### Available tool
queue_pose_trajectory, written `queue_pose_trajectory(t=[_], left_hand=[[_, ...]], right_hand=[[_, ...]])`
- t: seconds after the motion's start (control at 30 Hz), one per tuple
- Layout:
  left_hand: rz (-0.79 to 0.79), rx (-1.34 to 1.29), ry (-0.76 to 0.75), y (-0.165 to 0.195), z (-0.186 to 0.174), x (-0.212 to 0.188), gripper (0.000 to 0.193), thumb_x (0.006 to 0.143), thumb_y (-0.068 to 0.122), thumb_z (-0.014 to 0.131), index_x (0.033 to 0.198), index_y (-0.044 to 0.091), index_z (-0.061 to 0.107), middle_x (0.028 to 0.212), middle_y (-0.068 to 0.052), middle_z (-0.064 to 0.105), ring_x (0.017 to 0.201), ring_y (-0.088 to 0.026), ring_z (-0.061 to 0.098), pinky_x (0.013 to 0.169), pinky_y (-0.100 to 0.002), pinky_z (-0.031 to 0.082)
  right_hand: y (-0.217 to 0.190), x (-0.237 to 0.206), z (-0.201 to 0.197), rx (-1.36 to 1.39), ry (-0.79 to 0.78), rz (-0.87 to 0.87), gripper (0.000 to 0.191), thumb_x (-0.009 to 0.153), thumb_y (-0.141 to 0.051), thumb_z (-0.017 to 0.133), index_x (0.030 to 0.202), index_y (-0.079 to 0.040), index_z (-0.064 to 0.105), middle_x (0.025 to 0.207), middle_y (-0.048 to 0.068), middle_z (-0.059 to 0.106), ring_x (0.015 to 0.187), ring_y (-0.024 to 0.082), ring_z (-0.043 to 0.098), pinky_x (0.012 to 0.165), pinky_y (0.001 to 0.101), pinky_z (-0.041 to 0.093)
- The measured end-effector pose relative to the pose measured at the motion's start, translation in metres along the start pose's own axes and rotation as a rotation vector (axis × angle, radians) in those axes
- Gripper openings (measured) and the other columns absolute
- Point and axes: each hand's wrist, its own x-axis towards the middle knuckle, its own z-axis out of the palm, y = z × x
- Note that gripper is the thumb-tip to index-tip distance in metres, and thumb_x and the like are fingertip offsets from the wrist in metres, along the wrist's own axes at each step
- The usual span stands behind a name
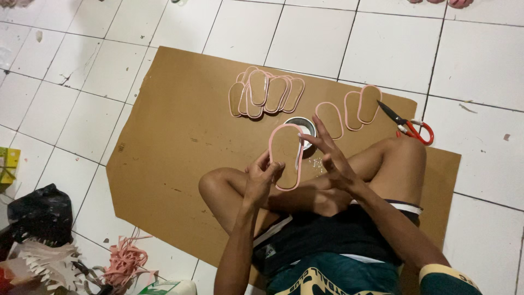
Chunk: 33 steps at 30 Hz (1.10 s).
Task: The person sits cross-legged on a cardboard sheet on the floor, dips their fingers into a small bowl of white paste, and spreads it over slipper insoles one at a time, setting finished insoles on a stack. They then pick up scissors and trim the pink edging of an insole before resuming spreading paste.
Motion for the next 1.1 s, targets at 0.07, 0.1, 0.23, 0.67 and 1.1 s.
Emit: queue_pose_trajectory(t=[0.07,0.1,0.23,0.67,1.1], left_hand=[[-0.034,-0.006,0.009,0.005,0.001,-0.002,0.038,0.095,0.007,0.065,0.13,-0.006,0.063,0.072,0.004,0.054,0.058,-0.004,0.043,0.052,-0.021,0.035],[-0.037,-0.011,0.02,0.007,0.001,-0.002,0.039,0.094,0.007,0.065,0.131,-0.005,0.063,0.071,0.005,0.054,0.058,-0.004,0.043,0.052,-0.02,0.035],[-0.015,-0.081,0.041,0.011,0.005,-0.002,0.041,0.095,0.006,0.064,0.135,-0.002,0.062,0.075,0.007,0.053,0.061,-0.002,0.043,0.053,-0.019,0.035],[0.04,-0.263,0.138,0.001,0.009,0.01,0.036,0.098,0.005,0.061,0.132,-0.006,0.057,0.099,-0.001,0.068,0.081,-0.003,0.061,0.071,-0.017,0.05],[0.116,-0.197,0.152,0.01,0.01,0.009,0.033,0.099,0.007,0.066,0.129,-0.003,0.058,0.082,0.002,0.062,0.061,-0.001,0.046,0.049,-0.018,0.033]], right_hand=[[-0.002,0.006,-0.002,-0.017,-0.012,0.007,0.091,0.099,-0.082,0.013,0.151,-0.018,0.051,0.174,0.024,0.01,0.161,0.043,0.018,0.127,0.0552,0.024],[-0.003,0.008,-0.001,-0.025,-0.019,0.008,0.091,0.098,-0.082,0.013,0.151,-0.018,0.051,0.174,0.023,0.011,0.16,0.042,0.02,0.126,0.0544,0.025],[-0.01,0.002,0.01,-0.03,0.002,-0.016,0.088,0.101,-0.079,0.014,0.152,-0.017,0.052,0.175,0.022,0.014,0.162,0.044,0.02,0.128,0.0559,0.023],[-0.012,-0.036,0.035,-0.035,-0.009,-0.072,0.076,0.106,-0.073,0.027,0.146,-0.016,0.056,0.174,0.023,0.017,0.161,0.044,0.023,0.128,0.0538,0.026],[-0.008,-0.012,0.02,-0.151,-0.031,-0.133,0.076,0.102,-0.074,0.032,0.148,-0.019,0.058,0.174,0.022,0.019,0.161,0.045,0.023,0.126,0.0537,0.031]])
